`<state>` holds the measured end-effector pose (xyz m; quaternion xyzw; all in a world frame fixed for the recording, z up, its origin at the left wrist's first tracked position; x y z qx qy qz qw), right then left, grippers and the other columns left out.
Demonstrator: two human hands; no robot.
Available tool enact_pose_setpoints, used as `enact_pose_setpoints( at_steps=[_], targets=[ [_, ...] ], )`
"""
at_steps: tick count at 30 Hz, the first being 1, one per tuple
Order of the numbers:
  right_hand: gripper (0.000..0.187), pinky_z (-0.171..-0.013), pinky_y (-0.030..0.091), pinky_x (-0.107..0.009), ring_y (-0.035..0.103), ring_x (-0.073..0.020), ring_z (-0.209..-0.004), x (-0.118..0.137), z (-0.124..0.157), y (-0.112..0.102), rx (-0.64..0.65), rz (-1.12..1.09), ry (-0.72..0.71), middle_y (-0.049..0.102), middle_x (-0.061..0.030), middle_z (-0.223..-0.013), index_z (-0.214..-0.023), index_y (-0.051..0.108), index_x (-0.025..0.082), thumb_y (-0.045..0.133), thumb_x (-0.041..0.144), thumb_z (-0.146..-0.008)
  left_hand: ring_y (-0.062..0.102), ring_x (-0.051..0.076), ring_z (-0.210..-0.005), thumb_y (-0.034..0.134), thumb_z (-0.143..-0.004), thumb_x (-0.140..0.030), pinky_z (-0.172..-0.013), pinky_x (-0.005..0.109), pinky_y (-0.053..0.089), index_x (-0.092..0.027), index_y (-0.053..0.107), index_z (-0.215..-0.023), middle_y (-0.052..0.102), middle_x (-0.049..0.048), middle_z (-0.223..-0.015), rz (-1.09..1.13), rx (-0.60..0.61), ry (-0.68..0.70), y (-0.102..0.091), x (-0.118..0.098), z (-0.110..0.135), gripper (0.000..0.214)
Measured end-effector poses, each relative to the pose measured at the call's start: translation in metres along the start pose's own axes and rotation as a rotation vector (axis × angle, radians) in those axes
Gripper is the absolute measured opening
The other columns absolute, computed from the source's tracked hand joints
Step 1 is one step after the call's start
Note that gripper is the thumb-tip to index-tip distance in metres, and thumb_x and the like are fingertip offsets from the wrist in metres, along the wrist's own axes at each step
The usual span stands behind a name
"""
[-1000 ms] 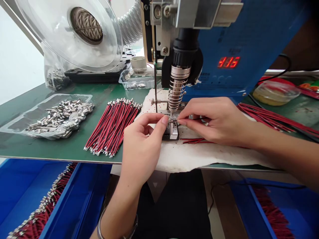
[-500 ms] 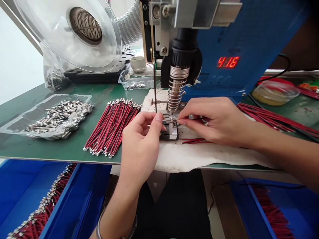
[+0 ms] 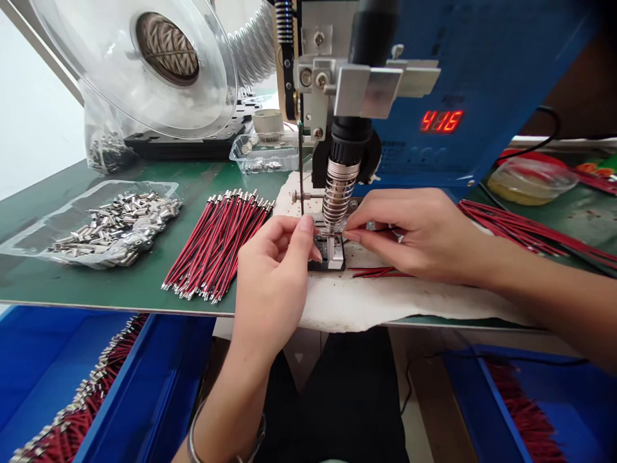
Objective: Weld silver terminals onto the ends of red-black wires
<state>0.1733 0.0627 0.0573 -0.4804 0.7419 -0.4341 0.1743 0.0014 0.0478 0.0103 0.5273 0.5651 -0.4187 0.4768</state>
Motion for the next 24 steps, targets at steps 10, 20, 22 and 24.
enact_pose_setpoints(
  at_steps=[10,20,22,24],
  targets=[
    [0.011,-0.061,0.047,-0.028,0.065,-0.0145,-0.068,0.0008,0.0001,-0.0016,-0.066,0.013,0.000,0.074,-0.0044,-0.080,-0.088,0.073,0.014,0.064,0.014,-0.094,0.039,0.005,-0.049,0.061,-0.100,-0.037,-0.048,0.020,0.029,-0.016,0.057,-0.065,0.053,-0.0021,-0.058,-0.014,0.012,0.002,-0.0005,0.0021,-0.0010,0.040],
    [0.009,-0.063,0.052,-0.027,0.070,-0.0142,-0.070,0.0027,0.0014,-0.0035,-0.099,0.035,-0.024,0.078,-0.0040,-0.083,-0.087,0.074,0.015,0.066,0.012,-0.092,0.035,0.004,-0.049,0.058,-0.101,-0.035,-0.047,0.021,0.026,-0.016,0.053,-0.061,0.045,-0.0032,-0.055,-0.038,0.029,-0.003,-0.0013,0.0019,0.0001,0.044],
    [0.010,-0.063,0.052,-0.027,0.070,-0.0142,-0.070,0.0029,0.0018,-0.0039,-0.099,0.036,-0.025,0.078,-0.0032,-0.083,-0.087,0.073,0.016,0.066,0.012,-0.092,0.035,0.004,-0.049,0.058,-0.101,-0.036,-0.047,0.021,0.026,-0.016,0.053,-0.061,0.045,-0.0031,-0.055,-0.044,0.030,0.001,-0.0021,0.0020,0.0007,0.045],
    [0.010,-0.063,0.052,-0.027,0.069,-0.0141,-0.069,0.0026,0.0022,-0.0041,-0.099,0.035,-0.023,0.078,-0.0028,-0.082,-0.087,0.073,0.016,0.066,0.012,-0.091,0.035,0.005,-0.049,0.058,-0.101,-0.037,-0.047,0.021,0.026,-0.016,0.053,-0.062,0.045,-0.0030,-0.056,-0.041,0.035,0.005,-0.0020,0.0024,0.0008,0.045]
  ],
)
Point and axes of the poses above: each hand's wrist, its own z-axis away from the middle knuckle, its own y-axis out of the palm, x = y × z, the point moved 5 cm from there along -z, towards the middle knuckle
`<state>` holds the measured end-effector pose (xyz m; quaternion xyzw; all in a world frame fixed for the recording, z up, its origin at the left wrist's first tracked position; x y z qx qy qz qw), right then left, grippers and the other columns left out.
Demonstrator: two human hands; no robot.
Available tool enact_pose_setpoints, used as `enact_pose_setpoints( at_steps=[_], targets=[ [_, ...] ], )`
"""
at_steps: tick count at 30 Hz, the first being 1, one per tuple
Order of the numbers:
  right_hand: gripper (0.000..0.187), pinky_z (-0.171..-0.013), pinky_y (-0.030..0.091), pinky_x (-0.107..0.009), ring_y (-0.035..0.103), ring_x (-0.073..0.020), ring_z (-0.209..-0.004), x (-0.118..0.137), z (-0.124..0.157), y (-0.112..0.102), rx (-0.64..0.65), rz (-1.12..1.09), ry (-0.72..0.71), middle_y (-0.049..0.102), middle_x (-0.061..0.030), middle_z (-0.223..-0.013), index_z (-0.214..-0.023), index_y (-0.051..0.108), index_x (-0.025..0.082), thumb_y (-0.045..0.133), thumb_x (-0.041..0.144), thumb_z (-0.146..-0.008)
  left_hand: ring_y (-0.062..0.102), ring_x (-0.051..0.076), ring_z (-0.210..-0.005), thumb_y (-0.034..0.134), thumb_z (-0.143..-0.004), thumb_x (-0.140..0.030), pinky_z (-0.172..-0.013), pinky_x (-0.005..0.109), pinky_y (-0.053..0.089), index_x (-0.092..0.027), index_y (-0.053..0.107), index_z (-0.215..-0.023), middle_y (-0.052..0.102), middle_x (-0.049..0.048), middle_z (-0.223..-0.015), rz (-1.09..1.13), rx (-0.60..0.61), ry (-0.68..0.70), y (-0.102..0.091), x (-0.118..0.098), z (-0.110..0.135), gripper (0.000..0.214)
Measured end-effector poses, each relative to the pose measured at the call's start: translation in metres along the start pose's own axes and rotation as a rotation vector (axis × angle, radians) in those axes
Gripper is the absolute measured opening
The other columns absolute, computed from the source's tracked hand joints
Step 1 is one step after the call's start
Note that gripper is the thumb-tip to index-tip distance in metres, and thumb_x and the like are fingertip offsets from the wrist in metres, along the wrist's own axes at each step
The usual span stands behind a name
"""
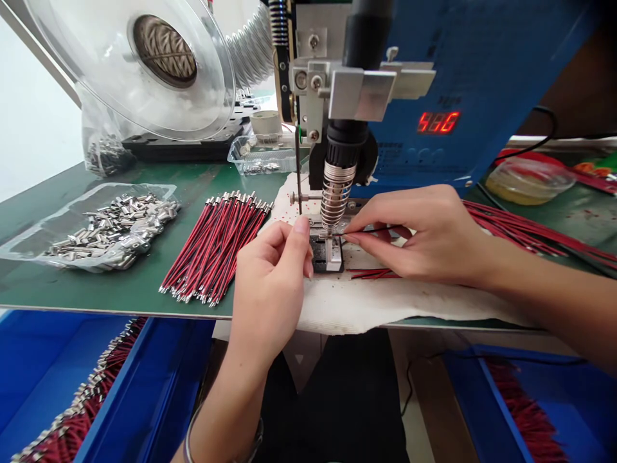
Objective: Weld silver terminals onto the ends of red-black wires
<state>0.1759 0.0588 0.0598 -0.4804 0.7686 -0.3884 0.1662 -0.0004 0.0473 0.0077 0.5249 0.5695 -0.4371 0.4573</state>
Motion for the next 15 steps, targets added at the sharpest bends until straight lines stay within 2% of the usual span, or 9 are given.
enact_pose_setpoints(
  at_steps=[7,15],
  targets=[
    [0.010,-0.063,0.052,-0.028,0.069,-0.0142,-0.069,-0.0010,0.0004,0.0007,0.004,-0.008,0.003,0.077,-0.0030,-0.083,-0.088,0.074,0.016,0.066,0.012,-0.091,0.035,0.005,-0.050,0.058,-0.101,-0.035,-0.047,0.021,0.025,-0.016,0.054,-0.063,0.047,-0.0024,-0.057,0.027,0.006,-0.004,0.0005,0.0013,-0.0007,0.043],
    [0.012,-0.063,0.054,-0.029,0.071,-0.0161,-0.073,-0.0009,0.0008,0.0003,0.001,-0.020,0.013,0.078,-0.0014,-0.085,-0.088,0.073,0.021,0.065,0.012,-0.091,0.034,0.006,-0.049,0.058,-0.100,-0.034,-0.046,0.023,0.025,-0.016,0.054,-0.063,0.046,-0.0024,-0.056,0.026,0.002,-0.009,0.0006,-0.0003,0.0000,0.042]
  ],
)
Point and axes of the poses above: each hand's wrist, its own z-axis away from the middle knuckle, its own y-axis out of the palm, x = y × z, the point moved 5 cm from there along -z, towards the middle knuckle
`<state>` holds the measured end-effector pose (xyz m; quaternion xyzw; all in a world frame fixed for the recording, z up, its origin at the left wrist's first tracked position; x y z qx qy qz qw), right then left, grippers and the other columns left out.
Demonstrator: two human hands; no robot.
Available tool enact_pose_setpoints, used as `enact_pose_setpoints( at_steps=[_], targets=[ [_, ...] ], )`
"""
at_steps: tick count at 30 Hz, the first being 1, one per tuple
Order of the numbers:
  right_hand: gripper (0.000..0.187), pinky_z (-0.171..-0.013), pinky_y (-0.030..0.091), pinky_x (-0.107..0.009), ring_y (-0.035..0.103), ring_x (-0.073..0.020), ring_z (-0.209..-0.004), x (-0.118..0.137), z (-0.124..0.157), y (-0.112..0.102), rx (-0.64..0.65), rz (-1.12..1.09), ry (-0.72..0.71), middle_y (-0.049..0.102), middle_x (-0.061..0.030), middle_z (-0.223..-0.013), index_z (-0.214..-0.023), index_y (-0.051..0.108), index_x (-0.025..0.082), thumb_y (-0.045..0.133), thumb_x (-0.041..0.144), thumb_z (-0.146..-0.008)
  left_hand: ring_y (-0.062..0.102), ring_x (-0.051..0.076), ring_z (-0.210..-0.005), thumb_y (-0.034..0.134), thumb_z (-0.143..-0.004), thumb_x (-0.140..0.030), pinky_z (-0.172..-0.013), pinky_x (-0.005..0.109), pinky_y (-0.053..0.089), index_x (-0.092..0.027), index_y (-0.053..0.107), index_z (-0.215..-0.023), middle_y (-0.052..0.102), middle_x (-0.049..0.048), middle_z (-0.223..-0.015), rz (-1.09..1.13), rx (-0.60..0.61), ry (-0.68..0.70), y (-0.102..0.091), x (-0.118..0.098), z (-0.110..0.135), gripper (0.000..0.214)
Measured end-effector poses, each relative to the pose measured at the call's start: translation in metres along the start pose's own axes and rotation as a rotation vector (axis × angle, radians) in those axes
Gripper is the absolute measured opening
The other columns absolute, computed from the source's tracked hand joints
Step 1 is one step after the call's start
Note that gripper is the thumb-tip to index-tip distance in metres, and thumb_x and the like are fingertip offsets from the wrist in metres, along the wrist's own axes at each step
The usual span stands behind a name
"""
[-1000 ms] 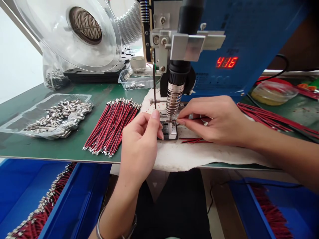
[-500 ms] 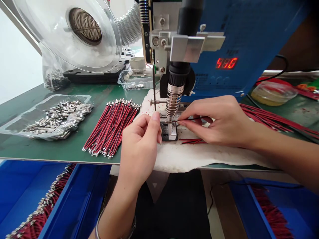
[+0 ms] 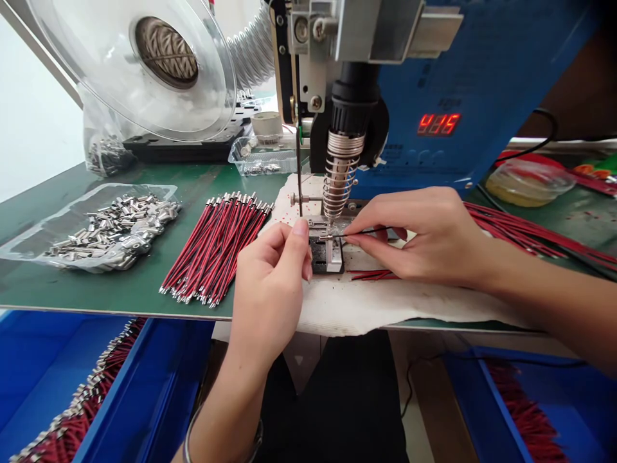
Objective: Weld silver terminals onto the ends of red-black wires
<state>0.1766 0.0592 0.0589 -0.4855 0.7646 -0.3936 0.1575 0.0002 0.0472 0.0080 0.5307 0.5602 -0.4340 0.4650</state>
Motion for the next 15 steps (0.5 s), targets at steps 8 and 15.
enact_pose_setpoints(
  at_steps=[8,15],
  targets=[
    [0.014,-0.061,0.053,-0.032,0.069,-0.0174,-0.069,-0.0031,-0.0004,0.0015,0.029,-0.011,0.048,0.077,-0.0021,-0.084,-0.090,0.074,0.024,0.063,0.017,-0.094,0.033,0.008,-0.048,0.058,-0.100,-0.035,-0.045,0.025,0.026,-0.017,0.053,-0.062,0.045,-0.0016,-0.055,0.001,-0.007,-0.015,0.0000,-0.0002,-0.0010,0.042],
    [0.014,-0.062,0.055,-0.032,0.070,-0.0175,-0.071,-0.0018,-0.0016,-0.0004,0.028,-0.003,0.015,0.077,-0.0039,-0.085,-0.092,0.074,0.023,0.063,0.016,-0.093,0.033,0.008,-0.049,0.058,-0.099,-0.035,-0.046,0.024,0.026,-0.017,0.050,-0.060,0.044,-0.0020,-0.055,0.006,0.000,-0.042,0.0004,-0.0010,-0.0003,0.044]
  ],
)
Point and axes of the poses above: each hand's wrist, its own z-axis away from the middle knuckle, its own y-axis out of the palm, x = y × z, the point moved 5 cm from there along -z, towards the middle knuckle
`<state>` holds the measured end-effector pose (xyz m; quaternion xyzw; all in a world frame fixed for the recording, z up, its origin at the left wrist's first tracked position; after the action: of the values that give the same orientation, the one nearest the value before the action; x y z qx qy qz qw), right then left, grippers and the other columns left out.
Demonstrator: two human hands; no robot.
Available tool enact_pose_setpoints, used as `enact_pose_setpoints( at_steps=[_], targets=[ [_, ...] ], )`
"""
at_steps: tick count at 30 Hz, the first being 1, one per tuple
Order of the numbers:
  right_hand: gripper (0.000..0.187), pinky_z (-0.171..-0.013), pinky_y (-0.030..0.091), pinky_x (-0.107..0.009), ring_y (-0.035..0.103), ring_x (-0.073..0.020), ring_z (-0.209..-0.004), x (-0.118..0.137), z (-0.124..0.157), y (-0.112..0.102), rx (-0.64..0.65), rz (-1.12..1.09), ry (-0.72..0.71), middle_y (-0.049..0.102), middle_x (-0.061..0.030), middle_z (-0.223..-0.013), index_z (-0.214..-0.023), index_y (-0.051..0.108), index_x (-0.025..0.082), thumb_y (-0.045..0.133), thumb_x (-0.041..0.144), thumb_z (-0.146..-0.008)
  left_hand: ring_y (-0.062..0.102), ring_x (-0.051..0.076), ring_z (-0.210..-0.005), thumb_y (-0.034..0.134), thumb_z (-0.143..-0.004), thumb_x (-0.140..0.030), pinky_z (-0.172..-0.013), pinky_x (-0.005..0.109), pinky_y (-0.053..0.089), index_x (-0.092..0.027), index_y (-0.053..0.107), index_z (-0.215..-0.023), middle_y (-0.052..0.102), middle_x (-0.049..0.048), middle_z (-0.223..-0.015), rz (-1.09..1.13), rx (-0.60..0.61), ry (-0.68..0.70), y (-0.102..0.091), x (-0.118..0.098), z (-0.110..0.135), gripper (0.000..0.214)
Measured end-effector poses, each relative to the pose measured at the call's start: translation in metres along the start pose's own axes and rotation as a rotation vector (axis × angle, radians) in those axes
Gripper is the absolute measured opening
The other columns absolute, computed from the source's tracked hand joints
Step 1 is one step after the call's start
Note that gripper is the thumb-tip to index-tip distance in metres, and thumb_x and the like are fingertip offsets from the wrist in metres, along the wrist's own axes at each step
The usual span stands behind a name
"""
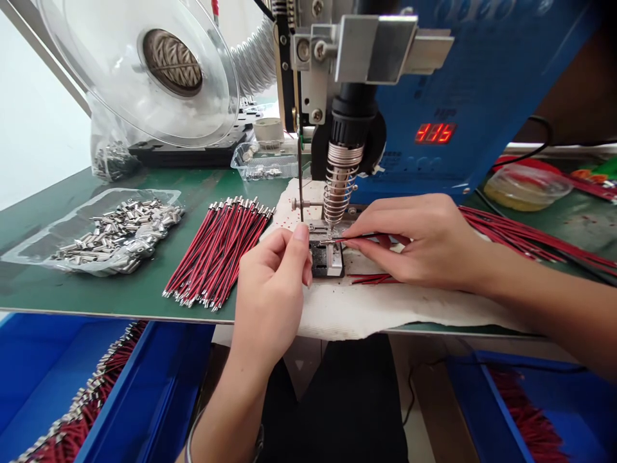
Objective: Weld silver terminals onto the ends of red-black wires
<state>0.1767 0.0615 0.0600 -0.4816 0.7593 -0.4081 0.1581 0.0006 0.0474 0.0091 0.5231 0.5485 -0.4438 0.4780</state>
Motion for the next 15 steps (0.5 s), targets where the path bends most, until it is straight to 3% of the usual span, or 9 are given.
enact_pose_setpoints(
  at_steps=[15],
  targets=[
    [0.017,-0.062,0.058,-0.032,0.073,-0.0173,-0.073,0.0051,0.0003,-0.0061,-0.107,0.050,-0.034,0.079,-0.0030,-0.087,-0.091,0.074,0.025,0.062,0.014,-0.094,0.035,0.008,-0.050,0.058,-0.100,-0.037,-0.046,0.025,0.025,-0.017,0.050,-0.062,0.044,-0.0015,-0.057,-0.001,0.007,0.012,-0.0002,0.0011,-0.0007,0.043]
  ],
)
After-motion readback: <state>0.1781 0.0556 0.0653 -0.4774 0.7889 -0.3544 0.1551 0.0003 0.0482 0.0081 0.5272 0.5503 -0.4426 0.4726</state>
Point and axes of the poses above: each hand's wrist, its own z-axis away from the middle knuckle, its own y-axis out of the palm, x = y × z, the point moved 5 cm from there along -z, towards the middle knuckle
